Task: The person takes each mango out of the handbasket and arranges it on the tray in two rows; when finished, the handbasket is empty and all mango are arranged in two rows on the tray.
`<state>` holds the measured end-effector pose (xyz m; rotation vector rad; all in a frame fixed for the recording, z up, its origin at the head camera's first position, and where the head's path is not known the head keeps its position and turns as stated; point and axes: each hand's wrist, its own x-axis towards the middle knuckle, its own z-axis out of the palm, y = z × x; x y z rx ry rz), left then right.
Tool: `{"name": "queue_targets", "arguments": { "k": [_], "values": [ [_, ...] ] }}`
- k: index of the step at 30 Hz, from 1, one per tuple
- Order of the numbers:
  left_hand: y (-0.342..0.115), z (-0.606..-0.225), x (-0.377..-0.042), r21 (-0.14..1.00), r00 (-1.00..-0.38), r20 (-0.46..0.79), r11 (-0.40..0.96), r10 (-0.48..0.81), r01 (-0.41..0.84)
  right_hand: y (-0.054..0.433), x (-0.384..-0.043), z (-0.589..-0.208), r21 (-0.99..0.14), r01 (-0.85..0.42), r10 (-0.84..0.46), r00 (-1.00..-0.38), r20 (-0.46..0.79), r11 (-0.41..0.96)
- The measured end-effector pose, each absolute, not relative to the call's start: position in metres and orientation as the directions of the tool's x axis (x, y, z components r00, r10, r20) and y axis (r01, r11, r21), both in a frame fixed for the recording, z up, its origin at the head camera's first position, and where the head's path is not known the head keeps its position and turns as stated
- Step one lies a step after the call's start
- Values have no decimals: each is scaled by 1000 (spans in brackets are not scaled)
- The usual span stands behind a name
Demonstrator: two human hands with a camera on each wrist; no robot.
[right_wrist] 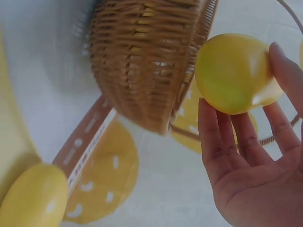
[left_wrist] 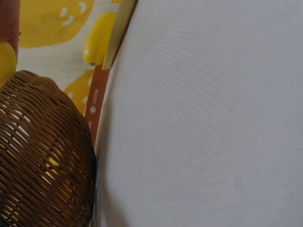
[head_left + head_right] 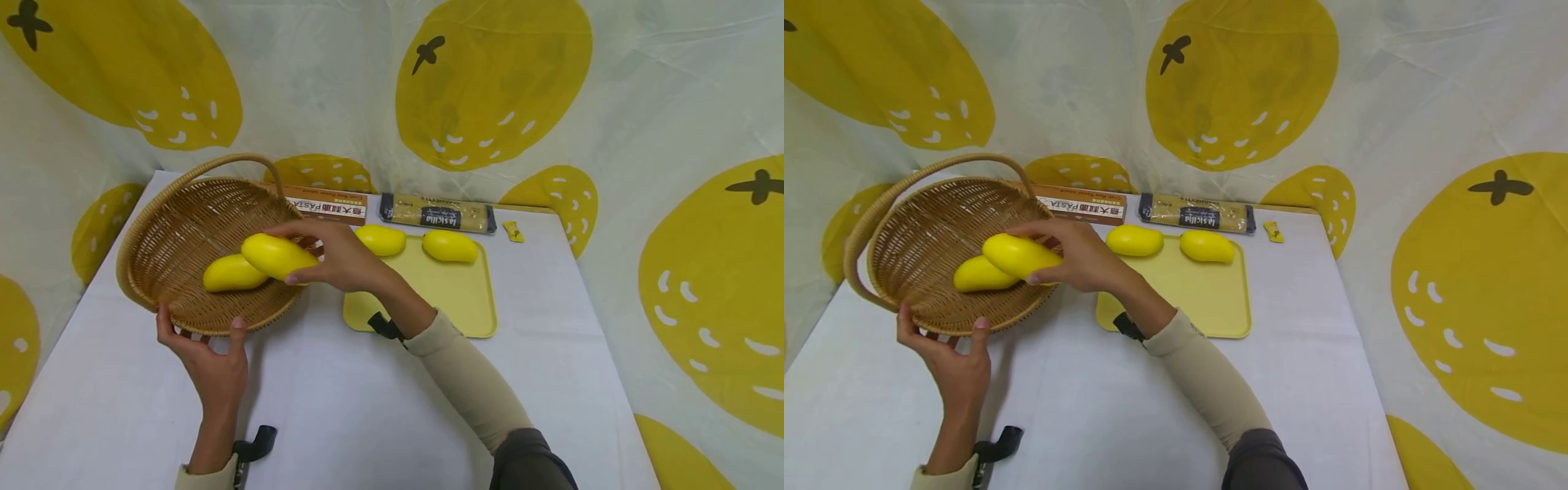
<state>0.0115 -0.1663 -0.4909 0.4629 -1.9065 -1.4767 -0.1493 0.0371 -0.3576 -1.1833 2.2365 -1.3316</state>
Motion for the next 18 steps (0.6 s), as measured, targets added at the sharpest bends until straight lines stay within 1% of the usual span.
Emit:
{"name": "queue_targets", "arguments": {
  "k": [4, 8, 18],
  "values": [
    [-166, -490, 11, 951, -712, 280, 288, -644, 113, 55, -151, -357, -830, -508, -748, -638, 184, 229],
    [-167, -491, 11, 952, -710, 275, 286, -648, 108, 73, -152, -357, -836, -491, -716, -673, 185, 245],
    [-165, -489, 11, 949, -712, 281, 296, -643, 107, 114, -156, -363, -869, -379, -637, -764, 101, 317]
  ]
}}
